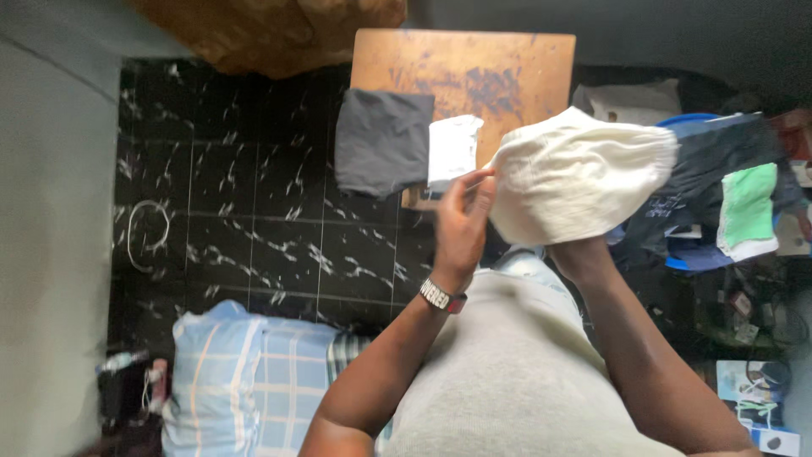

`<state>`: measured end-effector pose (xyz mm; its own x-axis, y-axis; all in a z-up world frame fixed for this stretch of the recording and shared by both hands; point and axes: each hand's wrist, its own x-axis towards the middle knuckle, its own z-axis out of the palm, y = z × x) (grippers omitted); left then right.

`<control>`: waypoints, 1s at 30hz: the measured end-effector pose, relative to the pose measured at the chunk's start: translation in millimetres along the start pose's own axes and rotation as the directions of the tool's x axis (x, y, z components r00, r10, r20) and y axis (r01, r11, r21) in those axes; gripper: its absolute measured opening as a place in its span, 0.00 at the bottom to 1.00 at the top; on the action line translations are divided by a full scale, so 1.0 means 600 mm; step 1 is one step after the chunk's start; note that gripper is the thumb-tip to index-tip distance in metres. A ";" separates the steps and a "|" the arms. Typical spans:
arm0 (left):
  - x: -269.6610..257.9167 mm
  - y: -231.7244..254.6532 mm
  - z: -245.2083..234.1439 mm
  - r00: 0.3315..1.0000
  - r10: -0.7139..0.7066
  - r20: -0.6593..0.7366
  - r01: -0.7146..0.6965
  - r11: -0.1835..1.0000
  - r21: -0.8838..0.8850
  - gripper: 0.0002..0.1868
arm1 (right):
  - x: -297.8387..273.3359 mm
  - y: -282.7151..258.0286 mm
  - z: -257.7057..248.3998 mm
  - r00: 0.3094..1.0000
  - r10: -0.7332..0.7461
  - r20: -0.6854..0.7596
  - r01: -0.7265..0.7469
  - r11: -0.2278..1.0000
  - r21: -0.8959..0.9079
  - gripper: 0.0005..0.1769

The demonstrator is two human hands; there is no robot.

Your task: The person folds several pieces of clothing on a small wooden table. They pick up each item from a nearby pile, fold it by hand, and place it on the table. The items include dark shorts, white underwear, and other small garments.

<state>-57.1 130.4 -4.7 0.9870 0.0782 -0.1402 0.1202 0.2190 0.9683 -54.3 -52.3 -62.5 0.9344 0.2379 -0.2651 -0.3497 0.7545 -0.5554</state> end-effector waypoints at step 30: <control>-0.003 -0.080 -0.052 0.973 -0.212 -0.087 0.146 0.866 -0.479 0.15 | -0.050 -0.022 0.094 0.957 0.225 0.182 0.235 -0.241 -0.942 0.24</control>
<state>-67.9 150.2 -57.6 0.9260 0.1139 -0.3600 0.1975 0.6667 0.7187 -73.8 -35.0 -3.0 0.8282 0.5087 -0.2353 0.2403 -0.7015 -0.6709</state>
